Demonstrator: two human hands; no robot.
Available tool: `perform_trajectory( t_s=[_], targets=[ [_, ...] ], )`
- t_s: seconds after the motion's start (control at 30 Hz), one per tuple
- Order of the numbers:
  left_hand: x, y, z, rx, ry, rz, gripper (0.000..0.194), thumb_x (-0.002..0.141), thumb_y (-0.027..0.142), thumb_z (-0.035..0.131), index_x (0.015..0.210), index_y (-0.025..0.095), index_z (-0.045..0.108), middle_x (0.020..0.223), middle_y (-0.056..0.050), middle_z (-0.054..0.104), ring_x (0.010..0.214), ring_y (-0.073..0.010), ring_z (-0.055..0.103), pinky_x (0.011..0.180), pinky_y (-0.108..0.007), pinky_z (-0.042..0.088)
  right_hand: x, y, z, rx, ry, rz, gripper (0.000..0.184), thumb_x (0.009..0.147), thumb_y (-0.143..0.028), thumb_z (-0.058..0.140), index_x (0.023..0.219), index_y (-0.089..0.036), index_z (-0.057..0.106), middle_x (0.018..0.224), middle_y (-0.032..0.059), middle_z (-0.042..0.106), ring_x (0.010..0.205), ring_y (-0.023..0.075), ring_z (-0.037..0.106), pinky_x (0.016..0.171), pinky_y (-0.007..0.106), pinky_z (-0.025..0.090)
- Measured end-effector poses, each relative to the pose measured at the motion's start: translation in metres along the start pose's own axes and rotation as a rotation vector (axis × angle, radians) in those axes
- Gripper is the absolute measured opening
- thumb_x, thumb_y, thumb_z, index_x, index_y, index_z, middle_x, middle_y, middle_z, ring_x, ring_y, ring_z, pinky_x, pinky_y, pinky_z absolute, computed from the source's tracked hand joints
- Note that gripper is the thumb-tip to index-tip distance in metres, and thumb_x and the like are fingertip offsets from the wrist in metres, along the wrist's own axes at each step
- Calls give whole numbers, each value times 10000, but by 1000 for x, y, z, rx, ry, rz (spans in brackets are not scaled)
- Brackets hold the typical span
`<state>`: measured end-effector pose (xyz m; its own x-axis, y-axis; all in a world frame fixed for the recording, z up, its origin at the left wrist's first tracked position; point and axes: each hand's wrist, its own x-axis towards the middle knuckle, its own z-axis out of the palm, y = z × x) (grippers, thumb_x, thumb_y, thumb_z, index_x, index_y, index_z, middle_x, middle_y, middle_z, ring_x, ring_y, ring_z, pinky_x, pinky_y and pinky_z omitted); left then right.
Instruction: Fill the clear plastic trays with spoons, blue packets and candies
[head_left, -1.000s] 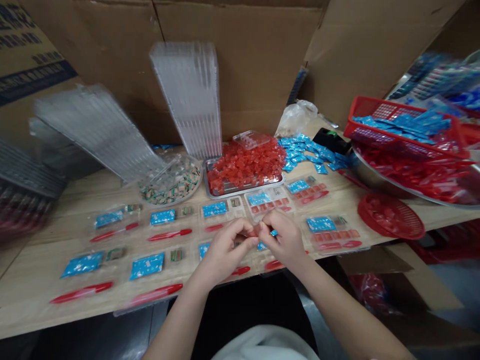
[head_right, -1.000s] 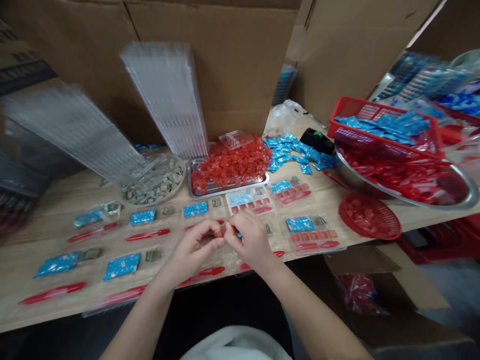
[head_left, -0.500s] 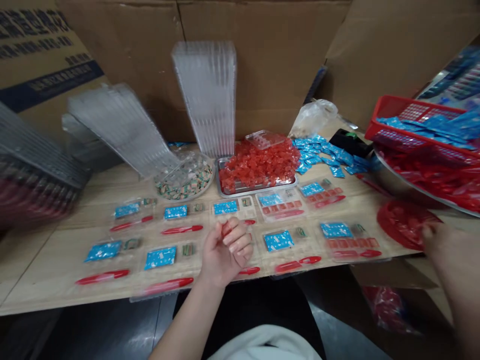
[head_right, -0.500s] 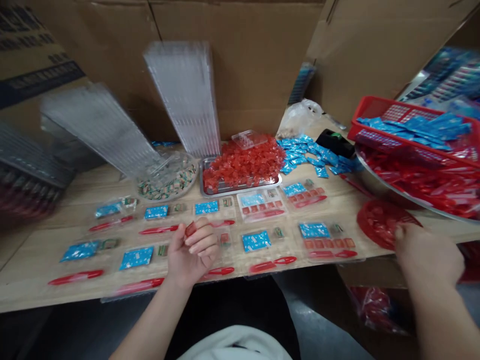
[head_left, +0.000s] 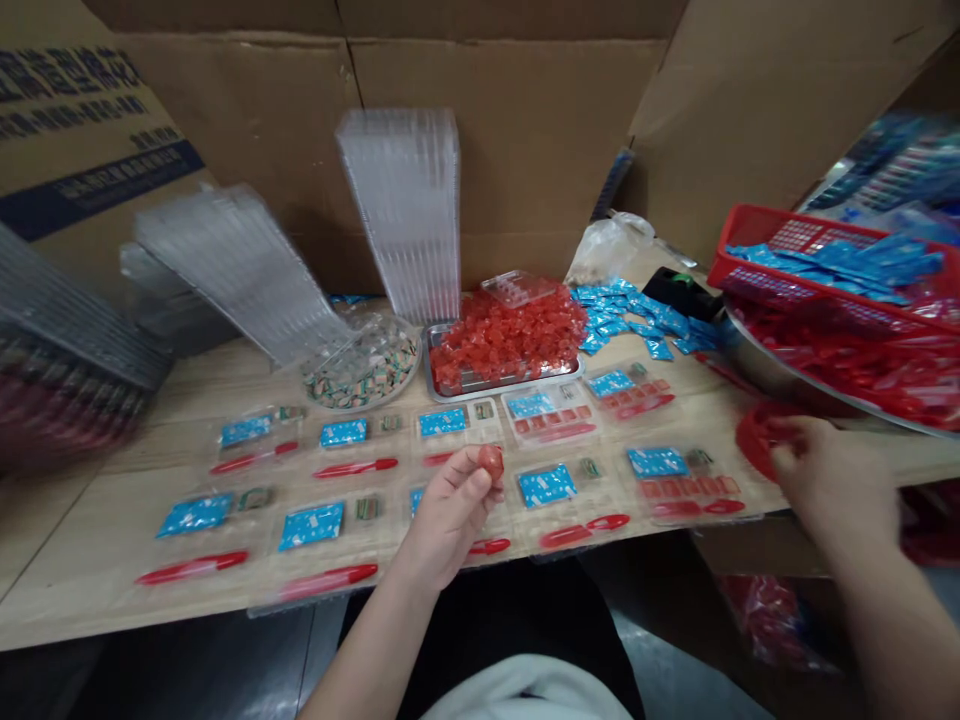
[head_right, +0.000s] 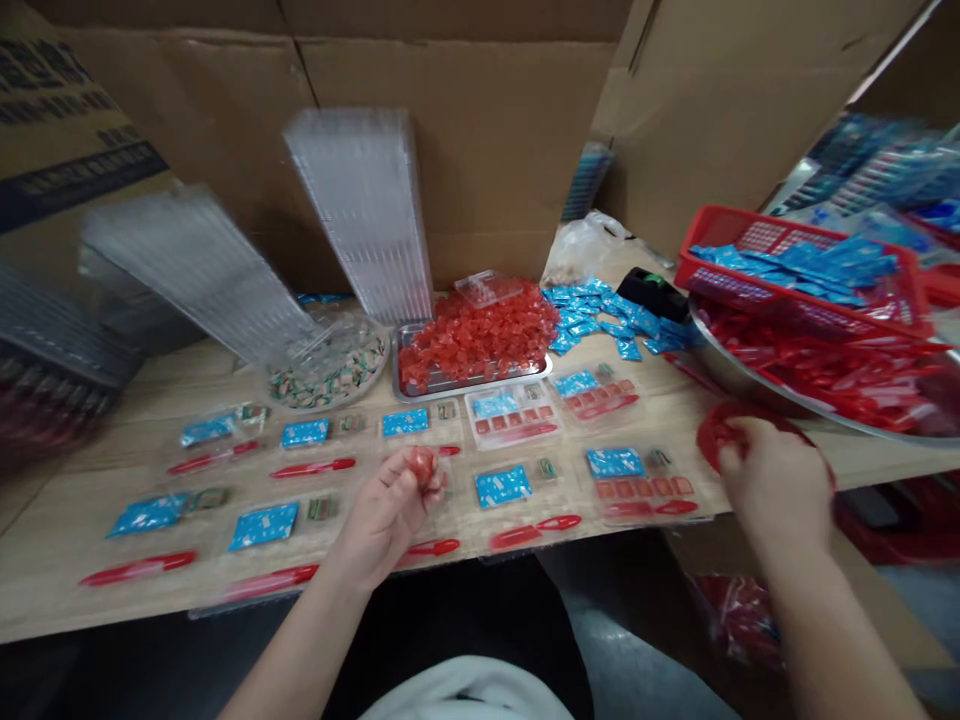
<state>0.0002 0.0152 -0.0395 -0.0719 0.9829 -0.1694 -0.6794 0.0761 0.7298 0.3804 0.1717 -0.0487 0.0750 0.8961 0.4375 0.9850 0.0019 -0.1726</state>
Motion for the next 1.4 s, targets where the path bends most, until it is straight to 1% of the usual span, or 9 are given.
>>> perform_trajectory(
  t_s=[0.1,0.23,0.33,0.47,0.67,0.93,1.1,1.27,1.4],
  targets=[
    [1,0,4,290,70,97,150,696,261,735,816,193,677,844,-18,595,799,-123,538,740,-229,425,-31,-80,-18,557,-275,80,325,701,-213,645,1026,-206,628,826,138,678,697,220,625,617,355,456],
    [1,-1,11,646,190,315,65,696,231,722,755,205,713,810,-35,605,799,-160,560,713,-249,436,-83,-190,-35,1202,-766,-21,298,794,-369,592,1060,-236,625,966,86,681,863,215,638,706,354,522],
    [-9,-2,8,791,237,387,62,702,214,712,759,225,731,784,-32,588,734,-148,551,647,-231,430,-110,-235,-33,1430,-937,-14,290,782,-349,620,1049,-237,625,916,43,679,809,166,633,680,305,534],
    [-47,-5,-22,937,252,360,295,756,187,653,1029,290,694,980,-55,644,863,-186,578,780,-276,441,-116,-242,-19,1360,-944,-27,241,784,-341,624,994,-226,651,913,42,685,797,166,636,709,319,528],
    [-99,-18,-84,1210,370,383,305,784,149,604,1020,323,688,1049,-40,675,1054,-238,552,982,-375,349,-103,-264,1,908,-726,-742,270,866,-202,507,1107,-238,621,1011,63,664,972,207,571,867,387,457],
    [-94,-23,-92,1423,198,513,325,831,94,511,1059,279,651,1072,-39,678,1129,-216,550,973,-383,412,-124,-328,8,429,-604,-1152,113,846,-129,509,831,-154,618,800,103,648,889,238,514,789,363,449],
    [-94,-23,-94,1541,194,580,268,845,73,494,1031,214,624,1058,-39,673,1117,-187,553,958,-364,447,-107,-315,16,556,-650,-1069,134,839,-184,535,944,-167,617,903,77,659,919,209,551,817,340,452],
    [-94,-21,-94,1578,179,614,265,841,79,517,1044,219,614,1079,-37,660,1124,-185,544,951,-366,451,-58,-263,25,651,-459,-443,179,810,-335,547,771,-174,615,695,33,630,626,160,566,570,268,431],
    [-93,-21,-93,1595,189,662,264,830,66,526,1020,221,624,1072,-50,653,1138,-209,530,946,-400,447,-35,-267,42,568,-597,-534,149,810,-264,517,778,-179,635,715,26,650,650,153,575,600,254,417]
  ],
)
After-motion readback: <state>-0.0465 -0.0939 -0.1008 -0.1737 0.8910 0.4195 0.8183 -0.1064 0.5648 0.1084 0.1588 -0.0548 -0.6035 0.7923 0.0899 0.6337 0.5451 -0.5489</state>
